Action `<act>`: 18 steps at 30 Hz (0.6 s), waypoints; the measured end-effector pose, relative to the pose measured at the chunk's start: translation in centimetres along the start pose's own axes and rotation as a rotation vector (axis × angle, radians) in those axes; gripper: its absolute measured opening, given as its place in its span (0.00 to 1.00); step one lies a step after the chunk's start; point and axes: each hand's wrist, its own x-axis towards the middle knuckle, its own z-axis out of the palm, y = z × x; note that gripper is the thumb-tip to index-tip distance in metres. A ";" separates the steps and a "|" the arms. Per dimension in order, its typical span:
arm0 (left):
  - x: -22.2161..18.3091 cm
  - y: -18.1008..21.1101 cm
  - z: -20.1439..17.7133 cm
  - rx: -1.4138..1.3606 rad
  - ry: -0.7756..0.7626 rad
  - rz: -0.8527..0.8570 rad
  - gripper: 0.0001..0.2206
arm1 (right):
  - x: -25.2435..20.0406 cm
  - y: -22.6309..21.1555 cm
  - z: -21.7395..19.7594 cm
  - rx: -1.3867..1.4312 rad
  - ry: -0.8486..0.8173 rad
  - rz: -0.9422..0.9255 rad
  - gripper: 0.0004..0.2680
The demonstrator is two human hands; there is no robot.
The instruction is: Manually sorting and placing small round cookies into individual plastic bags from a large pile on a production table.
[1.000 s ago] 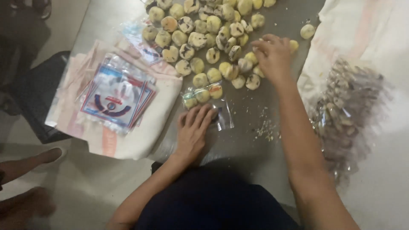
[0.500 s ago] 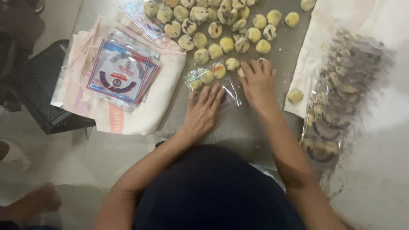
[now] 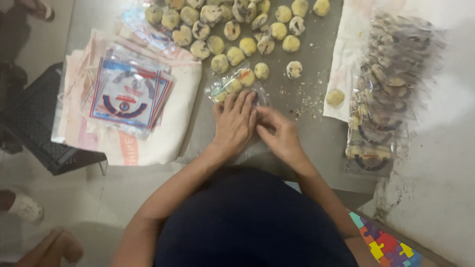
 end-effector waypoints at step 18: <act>0.0 -0.7 0.7 -0.173 0.120 0.022 0.28 | -0.4 -0.5 -6.3 0.156 0.067 0.222 0.11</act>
